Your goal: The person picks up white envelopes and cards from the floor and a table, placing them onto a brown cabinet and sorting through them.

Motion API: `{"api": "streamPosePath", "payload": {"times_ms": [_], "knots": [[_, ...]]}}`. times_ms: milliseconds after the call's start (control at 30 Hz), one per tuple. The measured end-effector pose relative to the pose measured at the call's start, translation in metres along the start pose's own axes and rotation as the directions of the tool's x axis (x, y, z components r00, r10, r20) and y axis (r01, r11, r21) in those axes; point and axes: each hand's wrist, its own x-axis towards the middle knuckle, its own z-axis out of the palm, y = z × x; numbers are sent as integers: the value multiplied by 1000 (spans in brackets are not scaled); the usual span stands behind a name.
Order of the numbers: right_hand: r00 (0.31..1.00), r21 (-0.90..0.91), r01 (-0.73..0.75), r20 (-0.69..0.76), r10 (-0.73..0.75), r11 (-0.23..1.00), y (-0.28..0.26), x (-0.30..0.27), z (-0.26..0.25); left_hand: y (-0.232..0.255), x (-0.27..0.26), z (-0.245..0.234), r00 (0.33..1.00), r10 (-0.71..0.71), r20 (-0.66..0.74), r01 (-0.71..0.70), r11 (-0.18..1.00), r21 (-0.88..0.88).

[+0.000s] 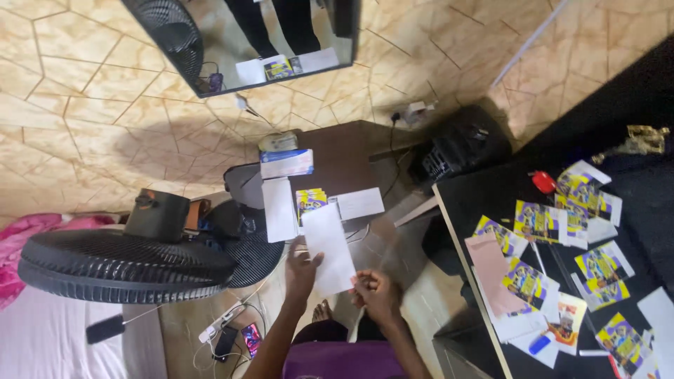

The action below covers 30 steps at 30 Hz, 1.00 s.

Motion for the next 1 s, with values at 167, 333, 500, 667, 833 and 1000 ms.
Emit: {"api": "streamPosePath", "payload": {"times_ms": [167,333,500,667,833,1000], "knots": [[934,-417,352,94,-345,838,-19,3,24,-26,39,-47,708,699,-105,-509,607,610],[867,-455,498,292,-404,738,-56,48,33,-15,61,-66,853,495,167,-433,490,756],[866,-340,458,380,-325,821,-113,96,52,-44,95,-76,908,301,292,-420,657,626],[924,-324,322,314,-220,890,-139,138,63,-13,94,-69,965,87,247,-143,966,217],[936,-407,313,285,-206,858,-139,176,69,-42,114,-77,987,95,130,-139,909,394],[950,-397,262,267,-162,880,-134,210,74,-3,127,-89,997,-65,-33,73,881,467]]}}
